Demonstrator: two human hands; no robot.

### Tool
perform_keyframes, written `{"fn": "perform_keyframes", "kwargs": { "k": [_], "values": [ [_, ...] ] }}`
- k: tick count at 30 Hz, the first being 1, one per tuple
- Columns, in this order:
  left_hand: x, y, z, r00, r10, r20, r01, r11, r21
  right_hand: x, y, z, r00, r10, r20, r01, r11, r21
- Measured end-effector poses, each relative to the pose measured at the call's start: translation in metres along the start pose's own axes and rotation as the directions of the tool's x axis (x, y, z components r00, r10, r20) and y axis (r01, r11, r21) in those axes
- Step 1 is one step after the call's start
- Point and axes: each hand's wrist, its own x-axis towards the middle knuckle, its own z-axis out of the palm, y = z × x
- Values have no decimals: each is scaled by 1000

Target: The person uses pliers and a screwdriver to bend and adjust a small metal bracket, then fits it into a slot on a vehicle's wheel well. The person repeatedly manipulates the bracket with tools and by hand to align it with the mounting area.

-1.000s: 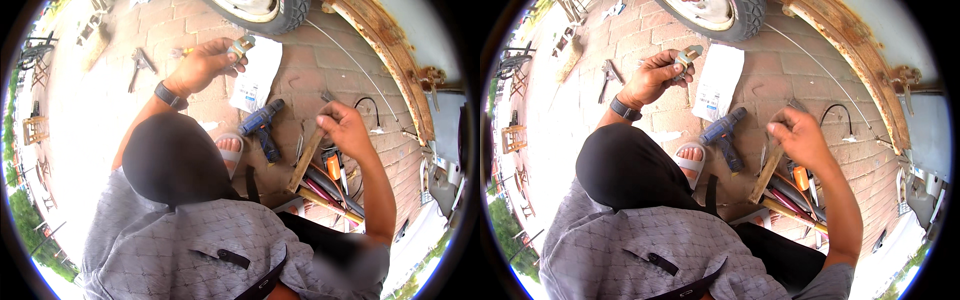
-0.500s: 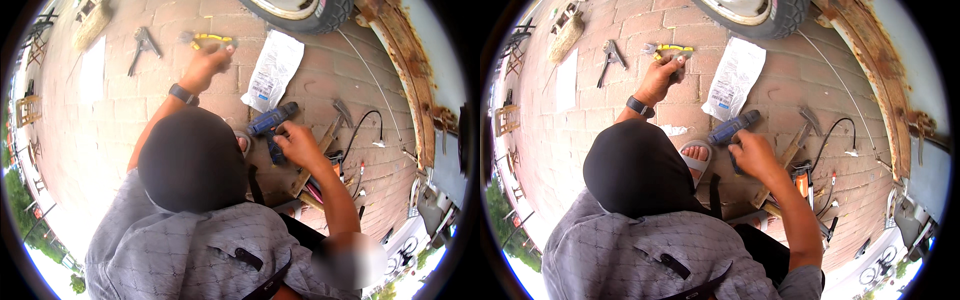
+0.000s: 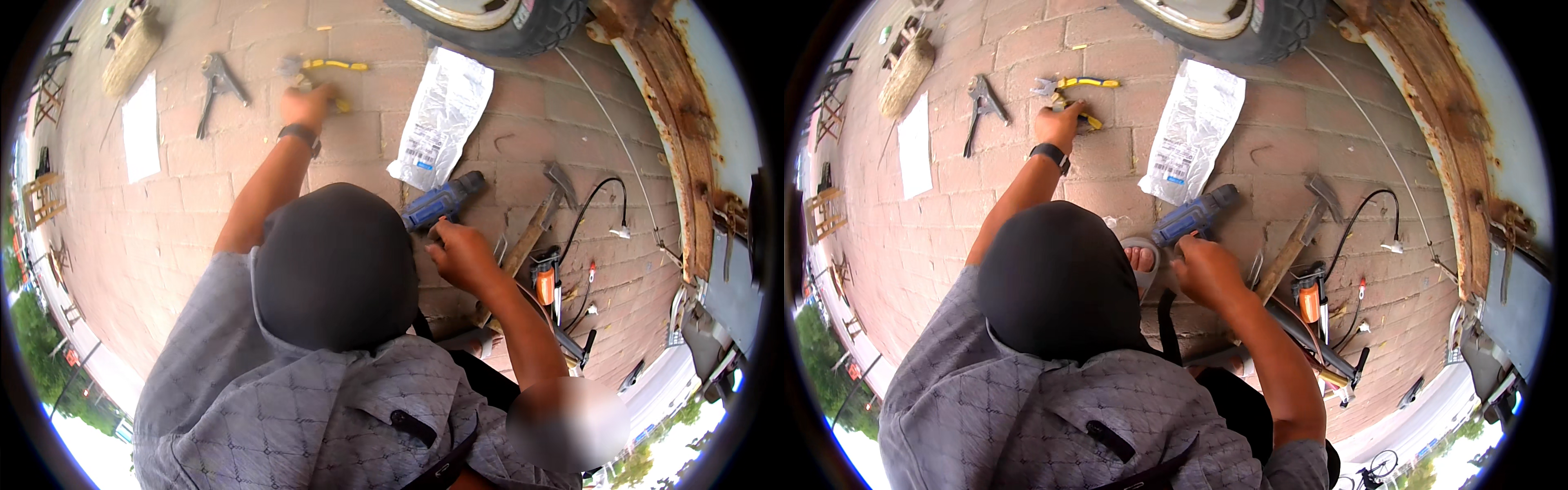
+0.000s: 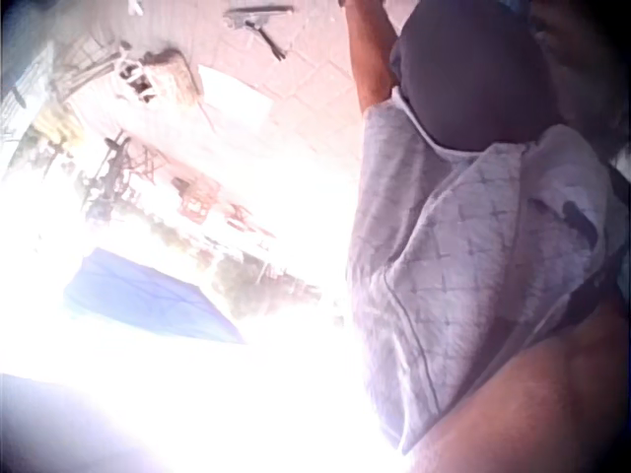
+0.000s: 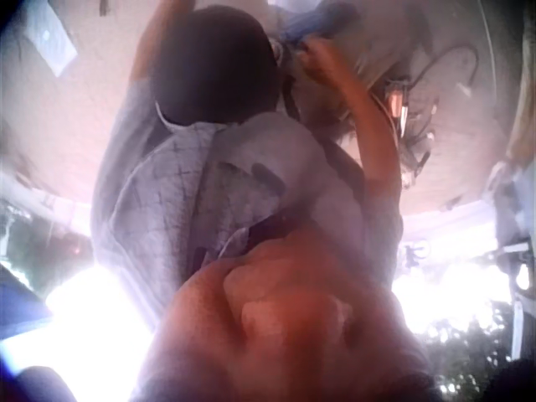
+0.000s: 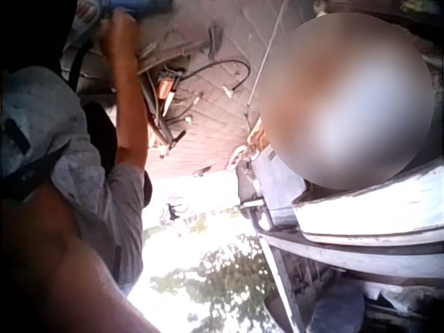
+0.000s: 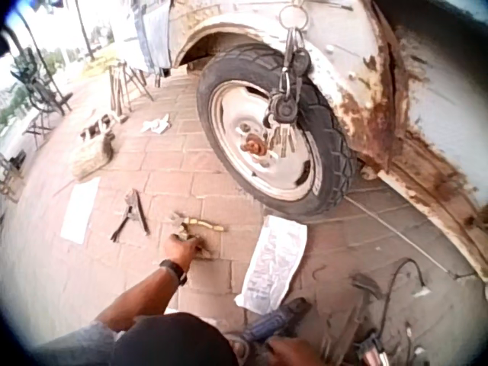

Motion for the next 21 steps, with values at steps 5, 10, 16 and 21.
{"fn": "perform_keyframes", "kwargs": {
  "k": [5,10,16,21],
  "values": [
    [19,-6,3,998,-40,40,36,995,92,-3,-7,-6,1000,6,-31,-6,1000,3],
    [22,-4,-2,924,-164,346,226,963,-145,-5,-13,-18,993,72,-98,-66,996,61],
    [-85,97,-27,513,120,850,56,983,-173,-12,0,-46,865,405,-296,-81,695,714],
    [-182,198,-32,-2,605,796,-678,585,-446,-43,-10,-96,976,158,-153,174,-129,976]
  ]
}}
